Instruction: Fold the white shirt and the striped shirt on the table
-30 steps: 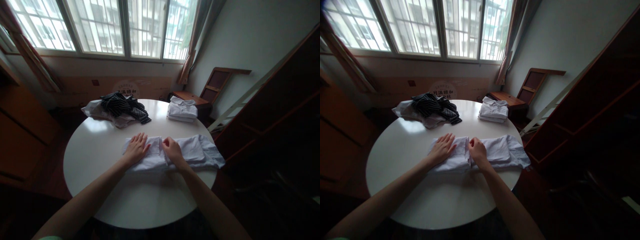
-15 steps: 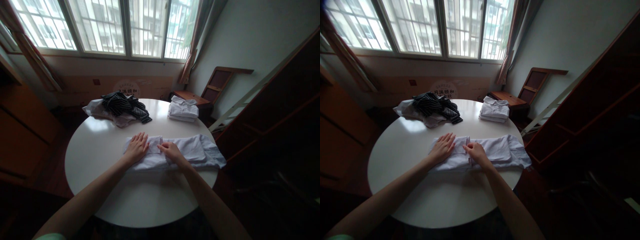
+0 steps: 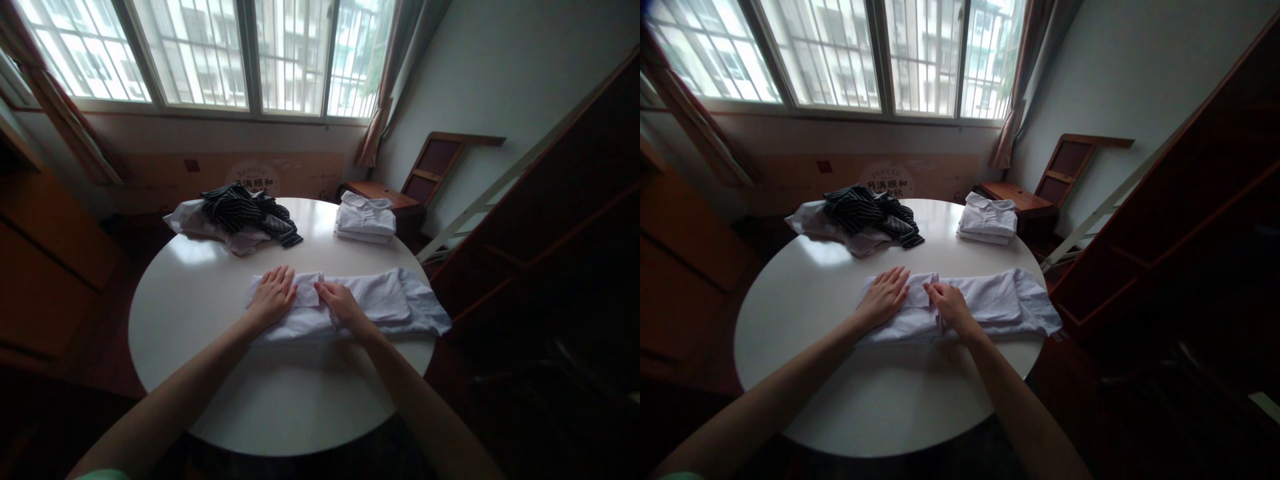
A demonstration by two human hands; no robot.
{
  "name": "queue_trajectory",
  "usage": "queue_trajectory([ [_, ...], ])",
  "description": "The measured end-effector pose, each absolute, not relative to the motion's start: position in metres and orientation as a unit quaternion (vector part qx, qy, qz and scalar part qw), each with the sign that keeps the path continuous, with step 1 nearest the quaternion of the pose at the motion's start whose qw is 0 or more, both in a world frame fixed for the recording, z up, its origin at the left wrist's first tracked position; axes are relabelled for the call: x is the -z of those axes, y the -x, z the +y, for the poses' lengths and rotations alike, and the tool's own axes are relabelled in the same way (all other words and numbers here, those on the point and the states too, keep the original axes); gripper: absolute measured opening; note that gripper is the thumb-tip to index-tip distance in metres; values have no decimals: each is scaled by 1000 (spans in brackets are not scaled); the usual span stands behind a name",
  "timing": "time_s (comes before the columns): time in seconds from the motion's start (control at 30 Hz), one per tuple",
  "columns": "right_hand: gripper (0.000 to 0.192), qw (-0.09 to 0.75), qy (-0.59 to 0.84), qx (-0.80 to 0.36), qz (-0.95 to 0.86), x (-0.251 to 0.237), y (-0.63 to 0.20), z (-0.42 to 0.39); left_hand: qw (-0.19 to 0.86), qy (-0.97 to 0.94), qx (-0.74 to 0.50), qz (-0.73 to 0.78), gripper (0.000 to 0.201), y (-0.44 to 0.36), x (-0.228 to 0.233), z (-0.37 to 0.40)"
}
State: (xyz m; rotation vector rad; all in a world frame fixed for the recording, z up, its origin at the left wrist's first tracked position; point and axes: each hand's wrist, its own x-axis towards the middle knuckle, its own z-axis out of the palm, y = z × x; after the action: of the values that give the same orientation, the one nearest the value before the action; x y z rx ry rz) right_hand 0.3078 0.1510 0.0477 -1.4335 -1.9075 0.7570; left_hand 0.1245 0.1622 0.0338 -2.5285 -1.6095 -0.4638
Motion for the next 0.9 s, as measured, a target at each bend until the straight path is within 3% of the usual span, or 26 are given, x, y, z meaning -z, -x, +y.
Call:
queue_trajectory([
  [0.27, 15, 300, 574, -247, -721, -48, -304, 148, 59, 832, 152, -531, 46, -125, -33, 162],
  [0.53, 10, 229, 562, -201, -769, -48, -302, 145, 73, 831, 148, -532, 47, -126, -31, 162],
  [0.9, 10, 249, 547, -211, -771, -53, -302, 142, 80, 834, 146, -526, 46, -126, -32, 162],
])
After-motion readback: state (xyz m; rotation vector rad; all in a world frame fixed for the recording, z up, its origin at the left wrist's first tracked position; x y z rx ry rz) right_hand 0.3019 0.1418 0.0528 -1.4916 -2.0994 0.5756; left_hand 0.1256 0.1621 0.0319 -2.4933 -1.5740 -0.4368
